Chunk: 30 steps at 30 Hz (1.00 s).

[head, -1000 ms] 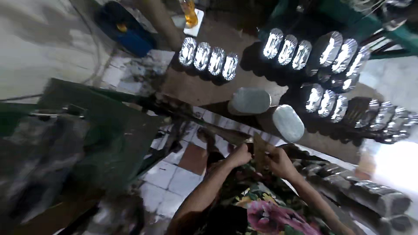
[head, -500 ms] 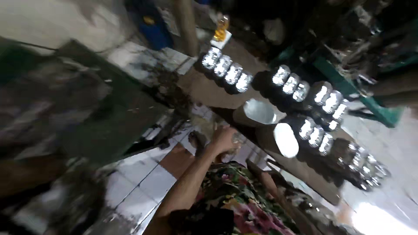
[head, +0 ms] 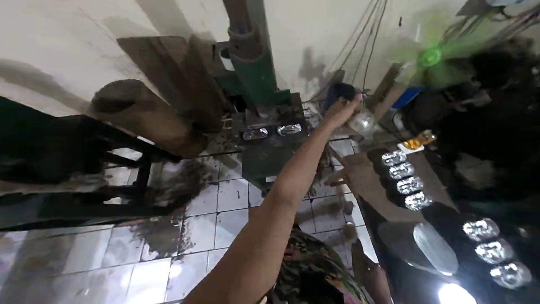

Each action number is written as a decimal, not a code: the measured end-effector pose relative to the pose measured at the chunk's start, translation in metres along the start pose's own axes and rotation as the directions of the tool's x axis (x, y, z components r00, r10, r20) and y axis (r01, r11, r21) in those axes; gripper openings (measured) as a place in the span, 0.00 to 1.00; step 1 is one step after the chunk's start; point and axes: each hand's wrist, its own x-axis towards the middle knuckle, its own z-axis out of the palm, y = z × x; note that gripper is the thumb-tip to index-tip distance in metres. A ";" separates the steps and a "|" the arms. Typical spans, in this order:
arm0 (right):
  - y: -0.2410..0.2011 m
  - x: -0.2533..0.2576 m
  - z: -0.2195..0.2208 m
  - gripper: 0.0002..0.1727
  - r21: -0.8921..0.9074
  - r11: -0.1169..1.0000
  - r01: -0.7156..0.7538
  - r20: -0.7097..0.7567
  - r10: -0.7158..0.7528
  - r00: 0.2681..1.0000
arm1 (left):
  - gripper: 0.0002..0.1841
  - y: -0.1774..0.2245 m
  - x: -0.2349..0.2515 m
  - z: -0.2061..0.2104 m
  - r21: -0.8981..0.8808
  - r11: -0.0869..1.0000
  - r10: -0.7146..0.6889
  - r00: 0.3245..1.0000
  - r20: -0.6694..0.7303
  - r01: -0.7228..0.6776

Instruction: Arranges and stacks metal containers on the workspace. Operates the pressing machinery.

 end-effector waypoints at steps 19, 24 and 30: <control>-0.410 0.234 -0.041 0.32 -0.664 0.184 0.724 0.362 -0.769 0.527 | 0.12 -0.295 -0.109 -0.229 0.677 0.732 -0.003 0.994 -0.107 0.075; -0.448 0.299 -0.013 0.32 -0.721 0.330 0.610 0.279 -0.668 0.690 | 0.26 -0.284 -0.228 -0.245 0.400 0.853 -0.389 0.919 0.056 0.337; -0.466 0.280 0.028 0.33 -0.632 0.433 0.642 0.216 -0.698 0.683 | 0.16 -0.345 -0.349 -0.201 -0.017 0.816 -0.568 0.806 0.169 0.578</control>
